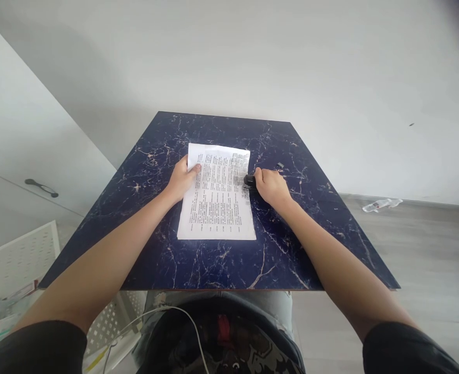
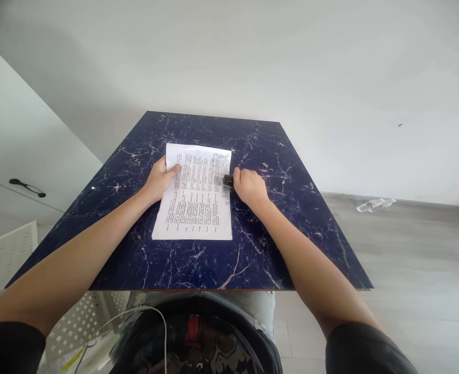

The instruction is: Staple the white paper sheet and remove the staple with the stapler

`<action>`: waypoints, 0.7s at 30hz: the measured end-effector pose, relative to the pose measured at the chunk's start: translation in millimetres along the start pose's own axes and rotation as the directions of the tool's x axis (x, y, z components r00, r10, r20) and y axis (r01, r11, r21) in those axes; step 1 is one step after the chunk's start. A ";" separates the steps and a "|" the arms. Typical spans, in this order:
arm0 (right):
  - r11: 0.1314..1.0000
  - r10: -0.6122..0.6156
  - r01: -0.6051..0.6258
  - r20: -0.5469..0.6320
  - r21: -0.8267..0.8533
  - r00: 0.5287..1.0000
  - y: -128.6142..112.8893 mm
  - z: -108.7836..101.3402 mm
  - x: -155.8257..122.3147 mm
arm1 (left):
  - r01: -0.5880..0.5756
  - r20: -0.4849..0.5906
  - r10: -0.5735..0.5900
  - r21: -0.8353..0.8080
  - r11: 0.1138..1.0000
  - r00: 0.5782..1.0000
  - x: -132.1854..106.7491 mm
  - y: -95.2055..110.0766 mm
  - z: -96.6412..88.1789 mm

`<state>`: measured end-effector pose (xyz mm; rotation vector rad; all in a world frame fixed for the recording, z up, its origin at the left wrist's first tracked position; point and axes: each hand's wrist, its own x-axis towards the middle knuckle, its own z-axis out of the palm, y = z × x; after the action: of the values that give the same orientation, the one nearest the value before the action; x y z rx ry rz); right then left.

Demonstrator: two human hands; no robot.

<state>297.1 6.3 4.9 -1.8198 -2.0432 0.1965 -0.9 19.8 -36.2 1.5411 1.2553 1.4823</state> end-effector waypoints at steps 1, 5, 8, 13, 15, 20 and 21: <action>1.000 -0.015 0.015 0.005 -0.004 1.000 -0.5 -0.7 0.0 | -0.003 -0.001 0.003 -0.002 1.000 1.000 0.0 -0.5 0.0; 0.999 -0.036 0.036 0.045 -0.010 0.998 -0.2 -1.2 0.9 | -0.008 0.002 0.008 -0.003 1.000 1.000 -0.4 -0.7 0.1; 0.997 0.038 -0.039 0.024 0.069 0.999 3.7 1.1 2.8 | 0.001 0.002 -0.001 -0.001 1.000 1.000 -0.8 1.3 0.4; 0.937 0.144 -0.101 -0.107 0.334 0.984 13.6 4.0 5.7 | 0.008 0.005 -0.008 -0.012 1.000 1.000 -1.0 3.1 0.3; 0.918 0.155 -0.083 -0.159 0.388 0.975 15.2 3.5 5.7 | 0.015 0.010 -0.015 -0.022 1.000 1.000 -0.9 2.3 0.1; 0.961 0.034 0.012 -0.163 0.275 0.986 9.7 2.9 3.8 | 0.009 0.008 -0.009 -0.025 1.000 1.000 -1.1 1.4 -0.1; 0.975 0.018 0.012 -0.133 0.220 0.991 8.0 3.3 3.3 | 0.006 0.009 -0.006 -0.024 1.000 1.000 -1.3 1.9 0.0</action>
<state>303.0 11.2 -0.3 -1.6545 -1.8472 0.2822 -0.4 17.9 -34.9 1.5253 1.2323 1.4802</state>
